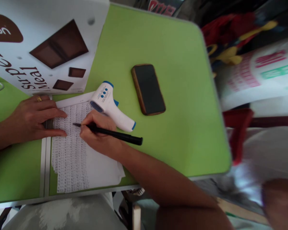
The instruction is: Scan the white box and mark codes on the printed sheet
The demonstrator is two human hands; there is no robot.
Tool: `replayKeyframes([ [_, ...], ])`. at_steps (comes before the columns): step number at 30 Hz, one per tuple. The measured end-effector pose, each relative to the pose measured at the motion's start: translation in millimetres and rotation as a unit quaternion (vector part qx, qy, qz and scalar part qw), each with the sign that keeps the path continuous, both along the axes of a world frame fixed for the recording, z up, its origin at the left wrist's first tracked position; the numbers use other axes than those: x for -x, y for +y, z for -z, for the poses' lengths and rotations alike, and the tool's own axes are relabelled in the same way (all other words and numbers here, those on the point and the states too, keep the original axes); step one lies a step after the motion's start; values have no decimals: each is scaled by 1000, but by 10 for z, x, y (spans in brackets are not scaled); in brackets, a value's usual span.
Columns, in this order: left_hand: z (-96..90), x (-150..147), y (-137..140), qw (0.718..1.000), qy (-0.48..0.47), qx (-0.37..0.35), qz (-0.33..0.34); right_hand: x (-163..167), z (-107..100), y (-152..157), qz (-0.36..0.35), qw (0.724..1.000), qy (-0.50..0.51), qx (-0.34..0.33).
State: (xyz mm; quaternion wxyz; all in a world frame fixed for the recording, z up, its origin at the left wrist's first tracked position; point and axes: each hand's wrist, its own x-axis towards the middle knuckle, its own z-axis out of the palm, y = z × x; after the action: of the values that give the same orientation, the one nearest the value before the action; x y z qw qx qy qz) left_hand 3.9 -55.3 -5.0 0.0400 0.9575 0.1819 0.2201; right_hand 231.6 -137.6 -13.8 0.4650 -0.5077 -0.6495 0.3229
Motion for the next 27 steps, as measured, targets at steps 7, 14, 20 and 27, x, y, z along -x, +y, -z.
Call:
replayKeyframes([
  [7,-14,13,-10,999,35,22,-16,18,-8,4,8,1000,-2,2],
  [14,7,11,-1,1000,16,11,-8,3,-3,-4,10,1000,7,14],
  [20,10,9,-3,999,30,23,-12,5,6,-11,-10,1000,23,6],
  [27,25,17,5,999,30,18,-12,18,2,-11,-40,999,6,17],
])
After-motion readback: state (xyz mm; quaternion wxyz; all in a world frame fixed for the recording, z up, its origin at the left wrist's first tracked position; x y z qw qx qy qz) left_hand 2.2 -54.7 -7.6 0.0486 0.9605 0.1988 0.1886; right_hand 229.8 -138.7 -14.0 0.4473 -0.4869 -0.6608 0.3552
